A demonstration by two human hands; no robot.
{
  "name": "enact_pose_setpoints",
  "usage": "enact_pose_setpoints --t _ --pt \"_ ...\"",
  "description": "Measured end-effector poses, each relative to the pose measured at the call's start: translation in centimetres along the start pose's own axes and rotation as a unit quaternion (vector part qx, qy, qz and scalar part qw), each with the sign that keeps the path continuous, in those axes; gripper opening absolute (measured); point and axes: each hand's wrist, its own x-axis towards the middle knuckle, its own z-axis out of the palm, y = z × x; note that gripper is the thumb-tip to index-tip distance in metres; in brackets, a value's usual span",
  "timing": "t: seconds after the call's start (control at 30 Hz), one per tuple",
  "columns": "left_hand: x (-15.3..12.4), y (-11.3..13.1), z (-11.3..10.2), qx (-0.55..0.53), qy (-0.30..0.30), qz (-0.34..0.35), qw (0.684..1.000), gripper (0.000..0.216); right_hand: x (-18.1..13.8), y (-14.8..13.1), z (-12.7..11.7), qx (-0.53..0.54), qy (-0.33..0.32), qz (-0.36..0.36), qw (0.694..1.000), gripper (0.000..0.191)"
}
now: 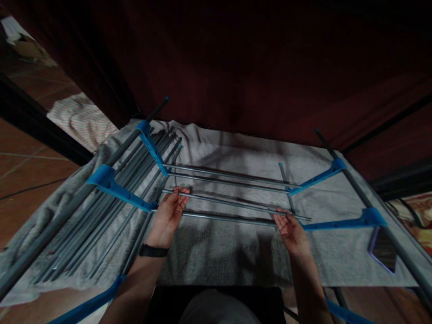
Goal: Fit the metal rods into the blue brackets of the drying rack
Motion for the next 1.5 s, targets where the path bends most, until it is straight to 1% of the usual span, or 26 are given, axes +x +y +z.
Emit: enact_pose_setpoints --t 0.2,0.5,0.7,0.9,1.07,1.2,1.37,1.5 --pt "0.3 0.0 0.0 -0.006 0.001 -0.009 1.0 0.021 0.0 0.1 0.0 0.018 -0.005 0.003 1.0 0.013" --pt "0.6 -0.1 -0.2 0.0 -0.005 -0.012 1.0 0.017 0.4 0.5 -0.3 0.014 -0.016 -0.016 1.0 0.013" --pt "0.5 -0.1 0.1 0.01 -0.007 -0.005 1.0 0.019 0.5 0.3 -0.3 0.018 -0.003 -0.002 1.0 0.011" --pt "0.0 -0.4 0.6 0.015 -0.033 -0.027 0.999 0.014 0.3 0.0 0.2 0.022 -0.001 0.008 1.0 0.015" --pt "-0.8 -1.7 1.5 0.023 -0.051 -0.043 0.998 0.011 0.0 -0.2 0.6 0.011 0.007 0.008 1.0 0.017" --pt "-1.8 -2.6 2.7 0.026 -0.085 -0.048 0.995 0.011 0.0 -0.3 0.5 0.0 0.004 0.006 1.0 0.013" --pt "-3.1 -2.8 4.1 0.033 -0.124 -0.037 0.991 0.008 0.3 -0.2 0.1 0.011 0.0 0.004 1.0 0.015" --pt "-3.9 -2.4 5.0 0.042 -0.143 -0.018 0.989 0.01 0.4 -0.2 0.0 0.025 -0.006 0.011 1.0 0.016"
